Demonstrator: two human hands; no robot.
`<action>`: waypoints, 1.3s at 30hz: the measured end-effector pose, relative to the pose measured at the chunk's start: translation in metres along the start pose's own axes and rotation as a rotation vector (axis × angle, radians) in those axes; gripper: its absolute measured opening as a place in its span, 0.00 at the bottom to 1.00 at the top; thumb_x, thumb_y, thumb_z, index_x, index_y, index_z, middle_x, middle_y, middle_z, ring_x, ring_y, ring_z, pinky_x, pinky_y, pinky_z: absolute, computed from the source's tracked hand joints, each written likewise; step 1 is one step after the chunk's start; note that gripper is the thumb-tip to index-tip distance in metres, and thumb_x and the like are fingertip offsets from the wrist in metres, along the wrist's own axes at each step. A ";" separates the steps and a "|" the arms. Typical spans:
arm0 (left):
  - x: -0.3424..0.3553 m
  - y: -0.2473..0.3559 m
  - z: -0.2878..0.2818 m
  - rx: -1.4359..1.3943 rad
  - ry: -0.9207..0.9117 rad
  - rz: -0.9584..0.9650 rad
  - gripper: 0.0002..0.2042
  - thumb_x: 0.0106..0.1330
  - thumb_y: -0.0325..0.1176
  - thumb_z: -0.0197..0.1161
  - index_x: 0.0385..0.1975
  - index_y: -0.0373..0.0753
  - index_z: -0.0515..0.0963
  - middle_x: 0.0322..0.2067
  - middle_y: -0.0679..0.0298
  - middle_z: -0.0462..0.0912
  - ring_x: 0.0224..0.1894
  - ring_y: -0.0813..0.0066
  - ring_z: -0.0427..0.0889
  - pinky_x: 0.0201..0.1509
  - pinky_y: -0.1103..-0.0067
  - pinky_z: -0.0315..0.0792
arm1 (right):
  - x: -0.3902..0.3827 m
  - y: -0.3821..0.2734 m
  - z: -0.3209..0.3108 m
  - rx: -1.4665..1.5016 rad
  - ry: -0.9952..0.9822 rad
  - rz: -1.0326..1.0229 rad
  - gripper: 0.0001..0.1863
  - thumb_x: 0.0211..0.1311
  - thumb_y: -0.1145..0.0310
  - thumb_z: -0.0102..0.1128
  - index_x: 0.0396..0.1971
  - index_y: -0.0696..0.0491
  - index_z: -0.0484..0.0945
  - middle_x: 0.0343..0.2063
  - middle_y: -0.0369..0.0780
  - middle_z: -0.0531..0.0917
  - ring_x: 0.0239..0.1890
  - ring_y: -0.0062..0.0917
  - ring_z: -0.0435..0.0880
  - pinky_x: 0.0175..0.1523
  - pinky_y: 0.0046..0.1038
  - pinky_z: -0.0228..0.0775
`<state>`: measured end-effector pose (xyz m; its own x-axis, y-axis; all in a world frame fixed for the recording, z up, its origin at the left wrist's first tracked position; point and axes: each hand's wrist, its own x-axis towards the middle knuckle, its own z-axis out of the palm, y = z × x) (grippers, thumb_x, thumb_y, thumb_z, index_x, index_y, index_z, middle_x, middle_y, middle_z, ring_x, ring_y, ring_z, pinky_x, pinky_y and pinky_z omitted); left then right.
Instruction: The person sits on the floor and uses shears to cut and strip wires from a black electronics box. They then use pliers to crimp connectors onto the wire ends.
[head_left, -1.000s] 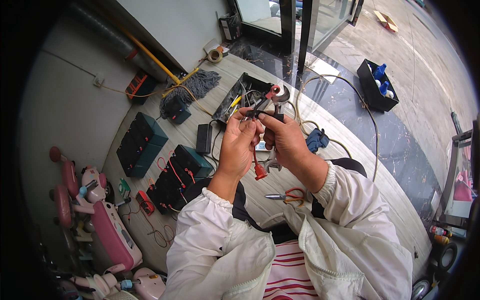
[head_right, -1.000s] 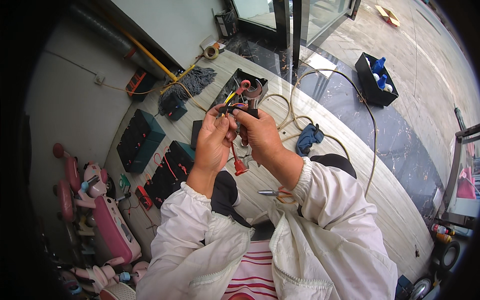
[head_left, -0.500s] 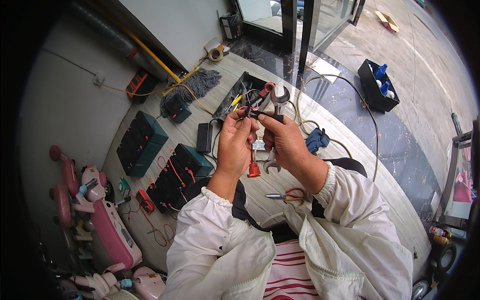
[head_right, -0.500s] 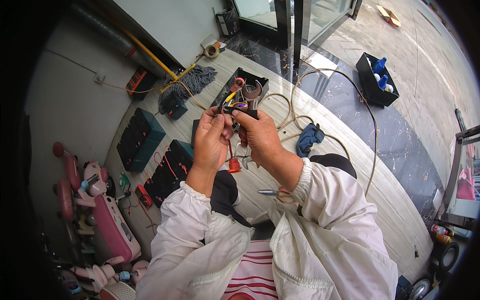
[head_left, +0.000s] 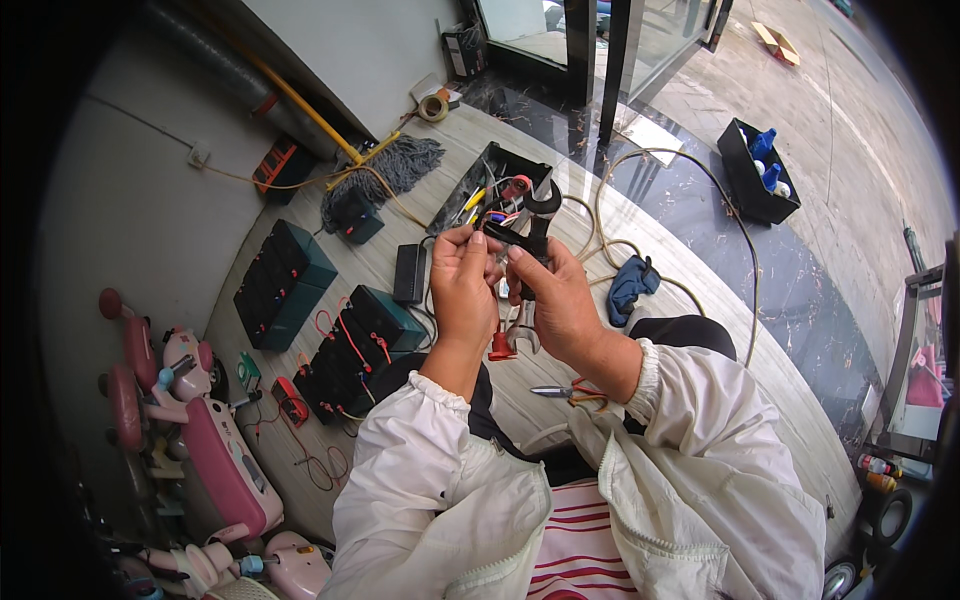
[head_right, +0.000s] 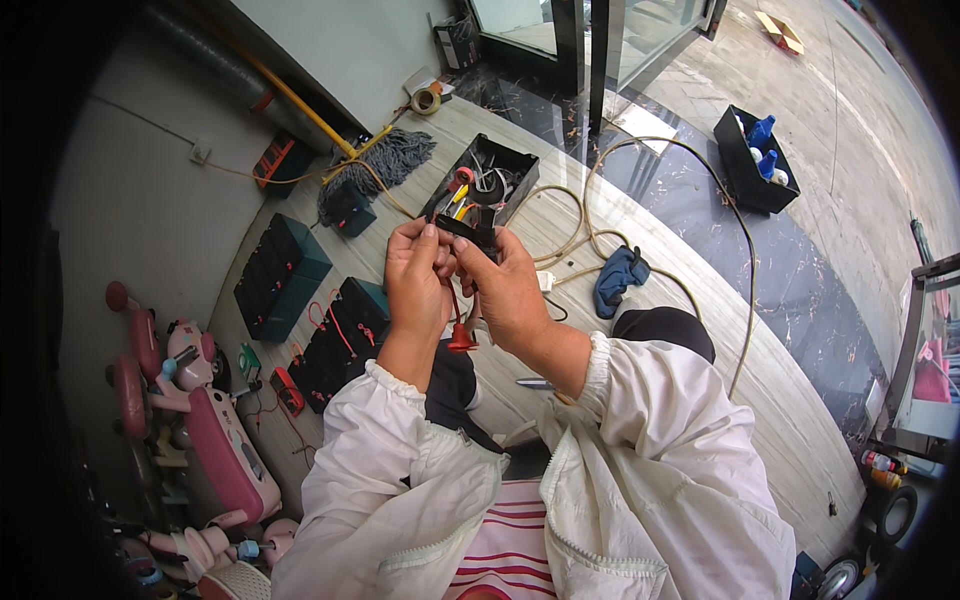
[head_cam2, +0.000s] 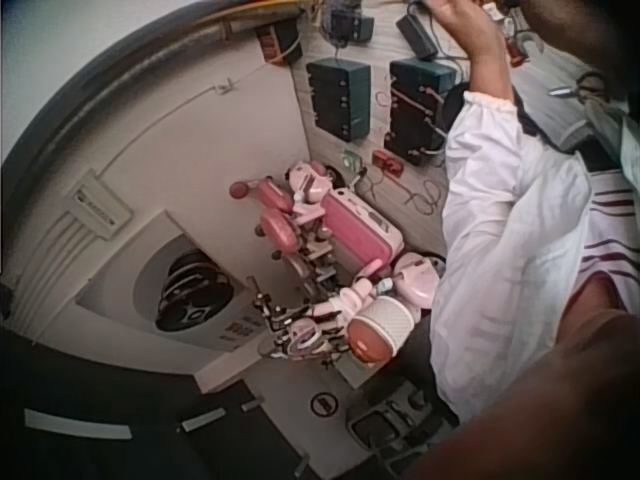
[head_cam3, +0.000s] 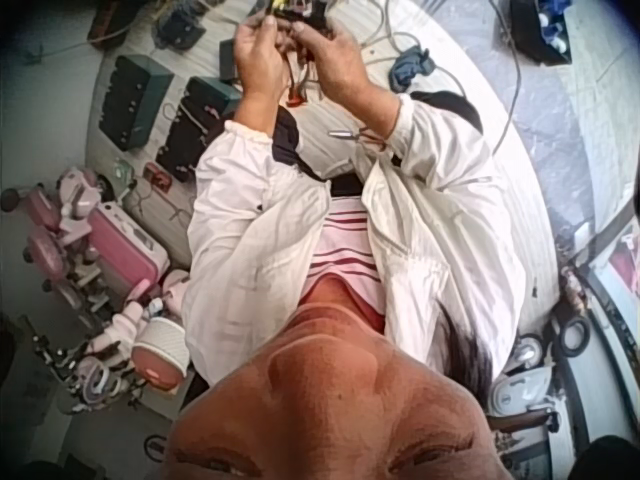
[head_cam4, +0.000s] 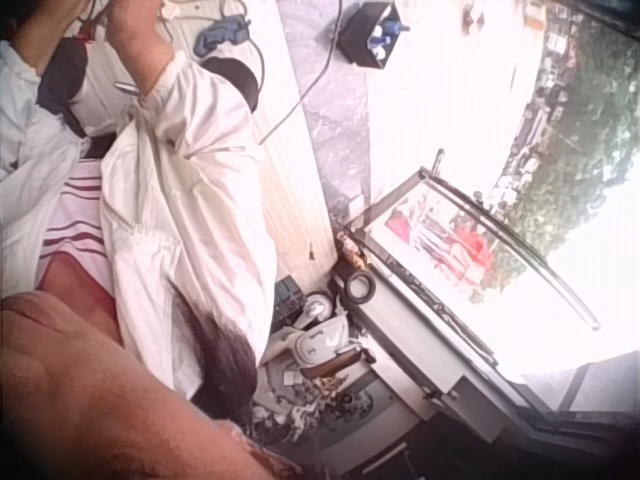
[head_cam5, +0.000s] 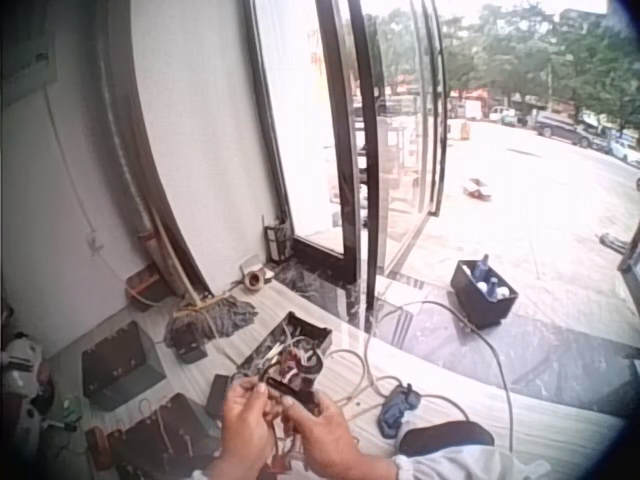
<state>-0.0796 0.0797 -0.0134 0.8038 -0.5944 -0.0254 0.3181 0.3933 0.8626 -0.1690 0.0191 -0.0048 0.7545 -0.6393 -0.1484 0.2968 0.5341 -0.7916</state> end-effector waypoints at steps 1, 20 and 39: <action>0.001 0.000 0.000 0.022 0.021 0.004 0.02 0.69 0.28 0.51 0.37 0.38 0.68 0.24 0.67 0.73 0.22 0.86 0.65 0.24 0.87 0.61 | -0.002 0.001 -0.002 -0.003 -0.051 0.000 0.12 0.65 0.65 0.52 0.40 0.58 0.68 0.25 0.36 0.77 0.26 0.15 0.72 0.32 0.18 0.65; 0.001 -0.007 0.000 0.293 -0.093 0.002 0.03 0.68 0.25 0.50 0.39 0.36 0.69 0.28 0.67 0.77 0.25 0.89 0.73 0.24 0.89 0.67 | -0.013 -0.005 -0.003 0.079 -0.022 -0.028 0.07 0.66 0.70 0.52 0.39 0.57 0.72 0.31 0.36 0.78 0.33 0.17 0.75 0.41 0.20 0.68; 0.002 -0.009 -0.003 0.670 -0.209 0.416 0.08 0.62 0.18 0.55 0.40 0.35 0.71 0.31 0.62 0.77 0.31 0.79 0.78 0.35 0.82 0.73 | -0.008 -0.024 -0.013 0.065 -0.152 -0.058 0.11 0.68 0.67 0.49 0.44 0.57 0.71 0.35 0.35 0.79 0.39 0.16 0.77 0.47 0.20 0.69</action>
<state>-0.0794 0.0774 -0.0225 0.6585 -0.6369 0.4010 -0.4069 0.1470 0.9016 -0.1899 0.0044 0.0073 0.8135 -0.5815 -0.0083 0.3759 0.5367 -0.7554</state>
